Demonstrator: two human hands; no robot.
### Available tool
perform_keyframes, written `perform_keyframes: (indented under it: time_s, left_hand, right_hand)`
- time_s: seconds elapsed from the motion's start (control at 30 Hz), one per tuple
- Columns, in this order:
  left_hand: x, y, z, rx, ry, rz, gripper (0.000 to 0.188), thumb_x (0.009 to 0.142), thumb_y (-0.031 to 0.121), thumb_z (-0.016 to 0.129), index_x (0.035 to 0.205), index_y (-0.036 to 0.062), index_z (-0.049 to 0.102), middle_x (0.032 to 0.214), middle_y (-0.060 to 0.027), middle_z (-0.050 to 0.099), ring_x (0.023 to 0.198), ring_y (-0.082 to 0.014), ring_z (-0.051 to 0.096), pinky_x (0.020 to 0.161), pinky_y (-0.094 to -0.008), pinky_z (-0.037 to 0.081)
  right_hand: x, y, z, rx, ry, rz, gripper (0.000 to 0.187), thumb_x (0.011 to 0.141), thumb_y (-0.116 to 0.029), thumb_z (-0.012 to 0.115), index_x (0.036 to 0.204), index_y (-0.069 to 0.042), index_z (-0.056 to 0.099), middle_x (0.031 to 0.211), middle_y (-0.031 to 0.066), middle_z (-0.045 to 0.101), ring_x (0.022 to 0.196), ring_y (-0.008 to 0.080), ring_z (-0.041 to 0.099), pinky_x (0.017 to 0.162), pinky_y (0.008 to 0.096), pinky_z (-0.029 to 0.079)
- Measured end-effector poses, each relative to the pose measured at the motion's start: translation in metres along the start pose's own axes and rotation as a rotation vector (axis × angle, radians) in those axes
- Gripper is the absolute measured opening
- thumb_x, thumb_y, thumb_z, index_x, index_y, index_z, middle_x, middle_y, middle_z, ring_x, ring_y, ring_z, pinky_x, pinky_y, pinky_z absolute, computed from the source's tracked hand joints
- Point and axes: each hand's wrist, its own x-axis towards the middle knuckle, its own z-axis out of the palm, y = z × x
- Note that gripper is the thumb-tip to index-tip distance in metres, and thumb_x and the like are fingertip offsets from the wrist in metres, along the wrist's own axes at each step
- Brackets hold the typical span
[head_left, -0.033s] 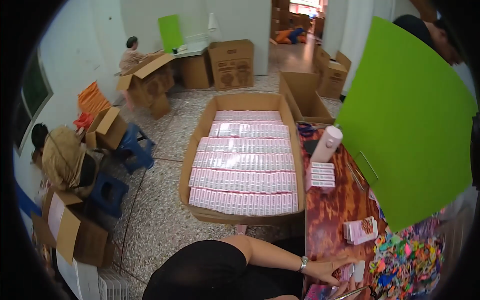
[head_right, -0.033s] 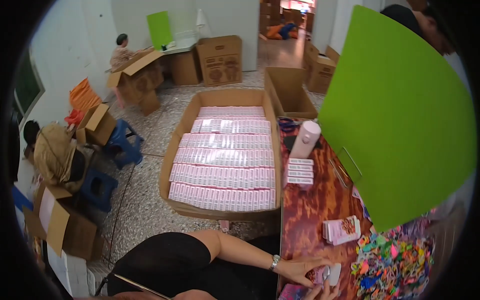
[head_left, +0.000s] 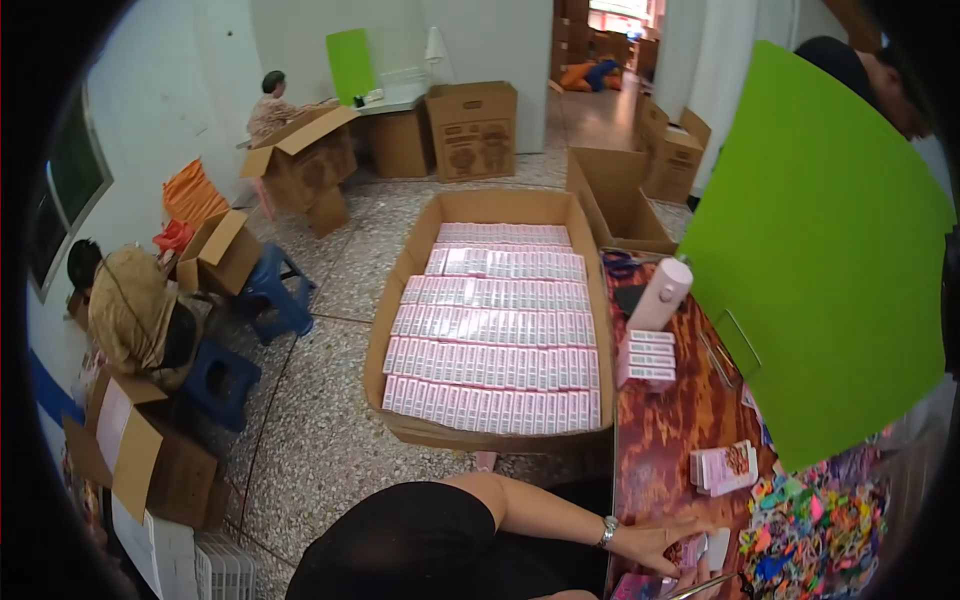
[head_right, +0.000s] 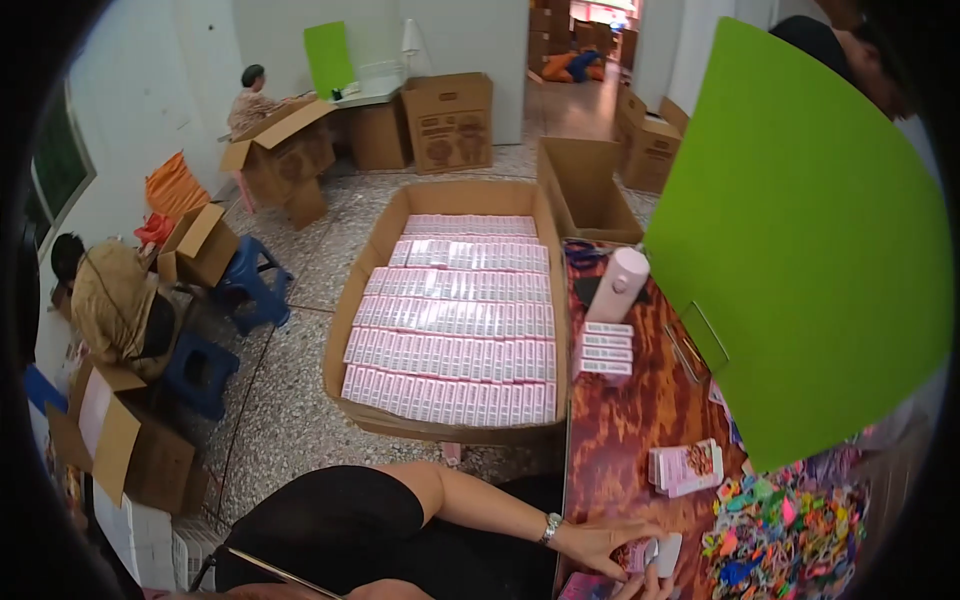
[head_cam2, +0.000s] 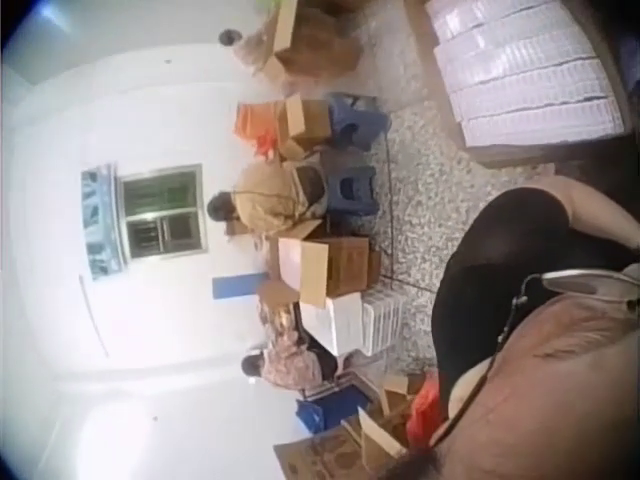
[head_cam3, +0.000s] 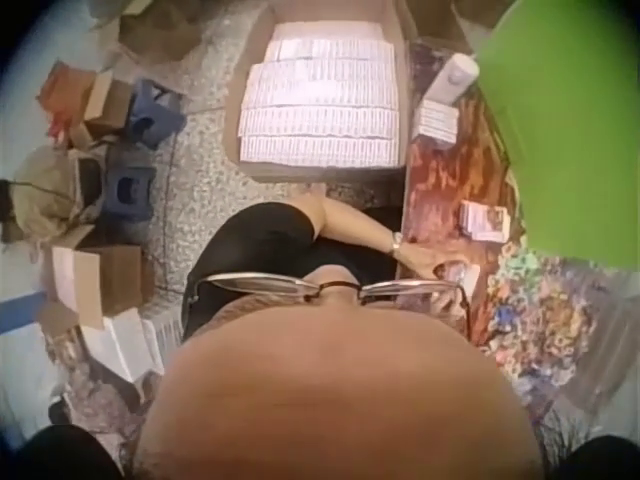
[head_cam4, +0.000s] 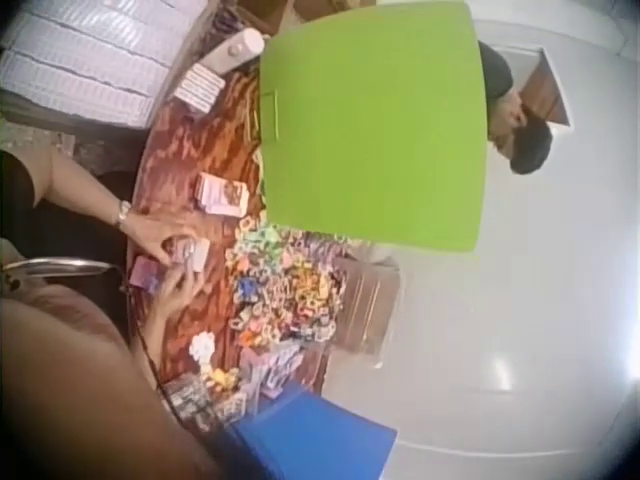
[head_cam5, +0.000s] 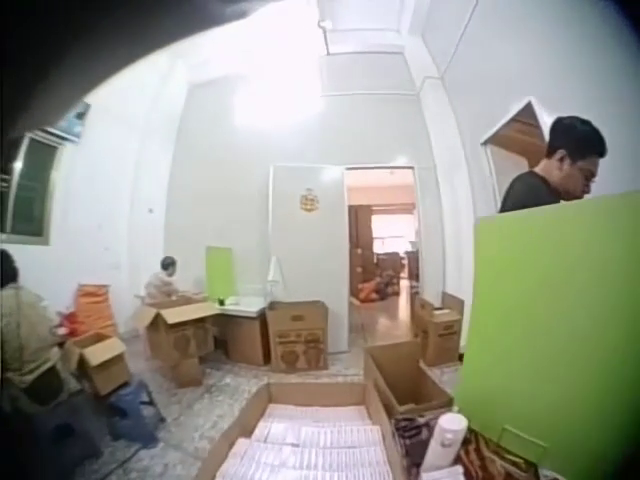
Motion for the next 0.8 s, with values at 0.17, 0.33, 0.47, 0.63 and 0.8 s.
perform_keyframes:
  time_s: [0.17, 0.33, 0.47, 0.63, 0.8]
  left_hand:
    - [0.0, -0.017, -0.011, 0.142, 0.024, 0.138, 0.076, 0.086, 0.047, 0.078, 0.142, 0.0086, 0.045, 0.131, -0.0194, 0.054, 0.121, -0.0366, 0.052, 0.102, -0.0461, 0.044]
    - [-0.001, -0.001, -0.012, 0.083, -0.155, 0.106, 0.085, 0.077, 0.025, 0.08, 0.148, 0.0112, 0.035, 0.131, -0.0202, 0.05, 0.126, -0.039, 0.05, 0.105, -0.0463, 0.042]
    - [-0.004, -0.002, -0.019, 0.178, 0.015, 0.263, 0.07, 0.08, 0.029, 0.084, 0.136, 0.0107, 0.047, 0.119, -0.0168, 0.056, 0.11, -0.0344, 0.058, 0.093, -0.043, 0.048]
    - [-0.001, -0.002, -0.03, 0.343, 0.059, 0.213, 0.068, 0.076, 0.033, 0.088, 0.128, 0.0083, 0.052, 0.122, -0.0158, 0.059, 0.111, -0.0334, 0.062, 0.092, -0.0418, 0.051]
    - [0.004, -0.004, -0.03, 0.379, 0.066, 0.242, 0.078, 0.072, 0.027, 0.091, 0.134, 0.0083, 0.048, 0.124, -0.0165, 0.061, 0.109, -0.0355, 0.064, 0.091, -0.0428, 0.054]
  right_hand:
    - [0.019, -0.009, -0.008, 0.128, -0.2, 0.181, 0.026, 0.096, -0.004, 0.065, 0.121, 0.0, 0.07, 0.115, 0.0195, 0.065, 0.098, 0.0347, 0.062, 0.092, 0.0428, 0.05]
    - [0.003, -0.014, 0.005, 0.455, 0.112, 0.536, 0.035, 0.1, -0.004, 0.06, 0.134, 0.003, 0.059, 0.119, 0.0201, 0.065, 0.107, 0.0306, 0.062, 0.093, 0.0397, 0.051]
    - [0.014, -0.016, 0.011, 0.6, 0.172, 0.714, 0.015, 0.098, -0.005, 0.062, 0.107, 0.003, 0.07, 0.114, 0.0155, 0.066, 0.098, 0.0221, 0.065, 0.087, 0.033, 0.052]
    - [0.027, -0.012, 0.008, 0.615, -0.077, 0.626, 0.018, 0.101, -0.007, 0.057, 0.111, 0.003, 0.068, 0.105, 0.0071, 0.068, 0.095, 0.0141, 0.063, 0.085, 0.0285, 0.051]
    - [0.038, -0.018, 0.009, 0.658, 0.022, 0.707, 0.016, 0.092, -0.004, 0.067, 0.107, -0.001, 0.072, 0.101, 0.0093, 0.07, 0.091, 0.0172, 0.067, 0.08, 0.0303, 0.052]
